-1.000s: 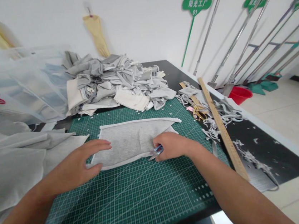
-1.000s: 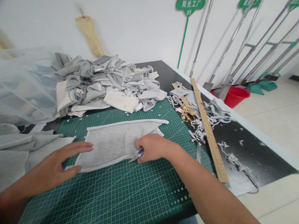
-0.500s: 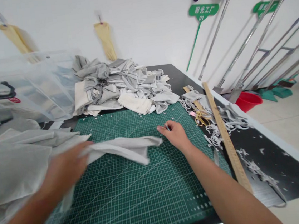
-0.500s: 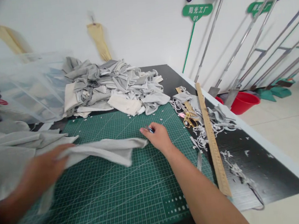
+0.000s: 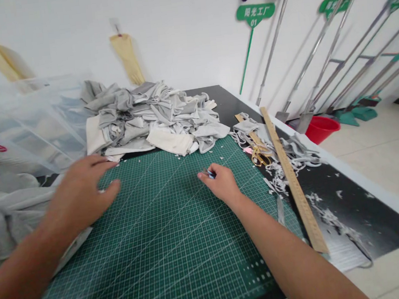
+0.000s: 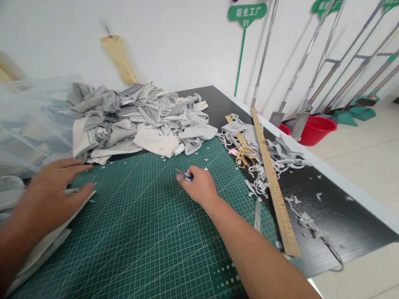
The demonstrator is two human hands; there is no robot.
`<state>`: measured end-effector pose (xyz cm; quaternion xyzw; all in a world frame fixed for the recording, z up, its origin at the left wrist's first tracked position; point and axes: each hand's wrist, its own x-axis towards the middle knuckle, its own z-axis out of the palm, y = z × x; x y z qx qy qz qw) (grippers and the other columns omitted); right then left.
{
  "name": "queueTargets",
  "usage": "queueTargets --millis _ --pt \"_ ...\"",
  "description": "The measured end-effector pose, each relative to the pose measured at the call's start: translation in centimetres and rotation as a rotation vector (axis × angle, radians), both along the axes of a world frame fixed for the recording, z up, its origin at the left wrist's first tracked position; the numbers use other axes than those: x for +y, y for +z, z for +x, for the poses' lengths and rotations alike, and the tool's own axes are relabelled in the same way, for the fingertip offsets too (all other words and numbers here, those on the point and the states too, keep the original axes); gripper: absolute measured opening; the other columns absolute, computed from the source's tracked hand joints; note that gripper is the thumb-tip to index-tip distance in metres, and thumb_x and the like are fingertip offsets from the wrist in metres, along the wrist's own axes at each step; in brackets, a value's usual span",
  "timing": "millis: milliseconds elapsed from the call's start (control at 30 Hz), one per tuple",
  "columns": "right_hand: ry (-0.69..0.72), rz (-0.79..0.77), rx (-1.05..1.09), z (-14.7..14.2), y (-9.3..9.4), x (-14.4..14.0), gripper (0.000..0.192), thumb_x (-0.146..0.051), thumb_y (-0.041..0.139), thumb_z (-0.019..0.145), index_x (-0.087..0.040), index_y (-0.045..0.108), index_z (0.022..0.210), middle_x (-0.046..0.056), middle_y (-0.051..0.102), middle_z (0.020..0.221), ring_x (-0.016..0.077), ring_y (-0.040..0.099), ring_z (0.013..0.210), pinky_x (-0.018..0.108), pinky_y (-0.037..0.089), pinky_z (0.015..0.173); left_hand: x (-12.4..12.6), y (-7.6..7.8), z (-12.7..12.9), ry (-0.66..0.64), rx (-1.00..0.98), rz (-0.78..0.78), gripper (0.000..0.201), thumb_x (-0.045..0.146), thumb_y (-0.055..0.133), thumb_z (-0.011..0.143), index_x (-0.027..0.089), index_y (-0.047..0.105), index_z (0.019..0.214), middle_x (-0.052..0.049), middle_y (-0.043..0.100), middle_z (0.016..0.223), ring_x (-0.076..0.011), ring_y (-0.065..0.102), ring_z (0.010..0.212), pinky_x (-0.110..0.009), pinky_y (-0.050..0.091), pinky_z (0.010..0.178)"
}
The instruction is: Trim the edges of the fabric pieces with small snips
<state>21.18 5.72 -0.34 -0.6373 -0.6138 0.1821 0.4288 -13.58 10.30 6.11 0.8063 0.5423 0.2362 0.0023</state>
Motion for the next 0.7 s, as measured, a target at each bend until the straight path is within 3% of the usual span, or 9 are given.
queueTargets --millis 67,167,300,400,500,633,700 --pt "0.018 0.005 -0.026 -0.1 0.1 -0.2 0.034 -0.045 0.061 0.076 -0.021 0.044 0.059 -0.005 0.048 0.055 0.0109 0.044 0.053 0.025 0.027 0.053 2.5 0.2 6.1 -0.103 0.192 0.005 0.043 0.036 0.058 0.079 0.017 0.060 0.117 -0.009 0.052 0.127 -0.0293 0.046 0.120 -0.042 0.033 0.108" --pt "0.028 0.017 -0.061 -0.2 0.0 -0.2 0.032 -0.043 0.061 0.077 -0.021 0.045 0.060 -0.005 0.049 0.055 0.0108 0.043 0.053 0.024 0.026 0.052 5.8 -1.8 13.7 -0.182 0.246 -0.086 0.042 0.032 0.059 0.081 0.016 0.058 0.119 -0.010 0.057 0.120 -0.0268 0.050 0.117 -0.040 0.038 0.104" --pt "0.007 0.019 -0.080 -0.1 -0.4 0.3 0.030 -0.039 0.059 0.079 -0.021 0.045 0.060 -0.005 0.049 0.056 0.0107 0.043 0.054 0.024 0.026 0.052 9.9 -4.6 19.3 -0.178 0.235 -0.170 0.037 0.033 0.061 0.086 0.015 0.056 0.118 -0.011 0.056 0.119 -0.0247 0.054 0.110 -0.043 0.045 0.094" --pt "-0.003 0.009 -0.099 0.1 -0.7 0.5 0.028 -0.037 0.060 0.078 -0.021 0.046 0.060 -0.004 0.050 0.057 0.0107 0.044 0.054 0.024 0.026 0.052 11.6 -5.2 20.7 -0.123 0.162 -0.221 0.033 0.033 0.055 0.092 0.015 0.053 0.119 -0.009 0.055 0.119 -0.0210 0.058 0.101 -0.042 0.051 0.084" --pt "0.005 0.020 -0.102 0.2 -0.7 0.4 0.026 -0.036 0.059 0.079 -0.021 0.047 0.061 -0.003 0.052 0.059 0.0110 0.045 0.055 0.024 0.026 0.052 11.7 -4.7 20.3 -0.071 0.024 -0.247 0.032 0.033 0.055 0.091 0.015 0.054 0.117 -0.009 0.056 0.116 -0.0207 0.058 0.100 -0.041 0.051 0.084" --pt "0.013 0.004 -0.049 0.2 -0.5 0.3 0.026 -0.040 0.058 0.080 -0.022 0.049 0.063 -0.002 0.054 0.060 0.0121 0.046 0.056 0.025 0.027 0.052 9.0 -2.7 17.6 -0.007 -0.242 -0.255 0.023 0.036 0.060 0.083 0.014 0.067 0.082 -0.006 0.065 0.079 -0.0222 0.061 0.083 -0.030 0.048 0.072" --pt "0.010 -0.012 0.011 0.2 -0.3 0.3 0.030 -0.044 0.055 0.082 -0.022 0.049 0.064 -0.002 0.054 0.060 0.0127 0.047 0.056 0.025 0.028 0.053 6.0 -1.5 15.7 0.028 -0.408 -0.259 0.030 0.042 0.054 0.084 0.015 0.067 0.084 -0.005 0.064 0.073 -0.0200 0.060 0.072 -0.027 0.045 0.062"
